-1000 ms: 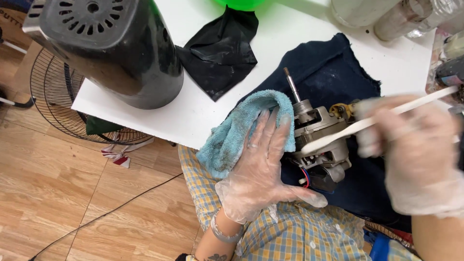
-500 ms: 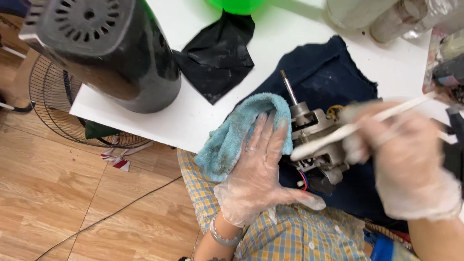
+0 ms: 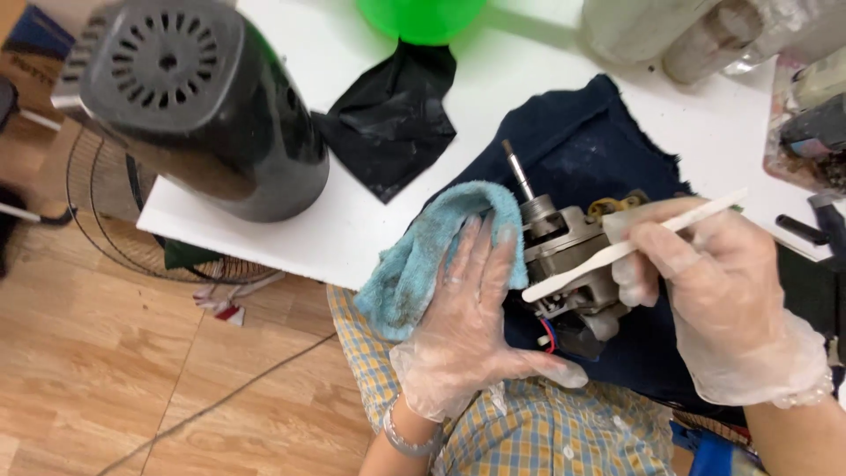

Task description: Clean a fan motor and its housing using a cloth and cotton swabs

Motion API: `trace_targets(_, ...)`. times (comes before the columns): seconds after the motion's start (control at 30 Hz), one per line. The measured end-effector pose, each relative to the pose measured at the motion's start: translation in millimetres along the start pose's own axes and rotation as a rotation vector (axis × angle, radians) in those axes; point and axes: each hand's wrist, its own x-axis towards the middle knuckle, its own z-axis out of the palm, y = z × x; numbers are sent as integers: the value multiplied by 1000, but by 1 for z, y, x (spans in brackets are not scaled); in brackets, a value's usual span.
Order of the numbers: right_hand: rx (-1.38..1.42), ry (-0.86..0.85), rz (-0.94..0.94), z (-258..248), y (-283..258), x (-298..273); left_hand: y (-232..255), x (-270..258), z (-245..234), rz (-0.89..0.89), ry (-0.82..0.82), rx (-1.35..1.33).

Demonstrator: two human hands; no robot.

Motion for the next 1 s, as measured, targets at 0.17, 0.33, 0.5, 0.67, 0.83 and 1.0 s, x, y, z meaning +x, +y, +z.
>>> trace_targets(0.17, 34, 229, 81, -14, 29, 3, 22, 6, -24, -188, -243, -89)
trace_targets(0.33, 196, 90, 170, -25, 8, 20, -38, 6, 32, 150, 34, 274)
trace_targets(0.5, 273, -75, 375, -27, -6, 6, -31, 5, 38, 164, 292, 366)
trace_targets(0.67, 488, -38, 221, -30, 27, 14, -40, 12, 47, 316, 471, 481)
trace_targets(0.83, 560, -85, 173, -39, 22, 9, -56, 23, 61, 409, 662, 530)
trace_targets(1.0, 524, -79, 251, -37, 28, 2, -55, 27, 68, 398, 764, 548)
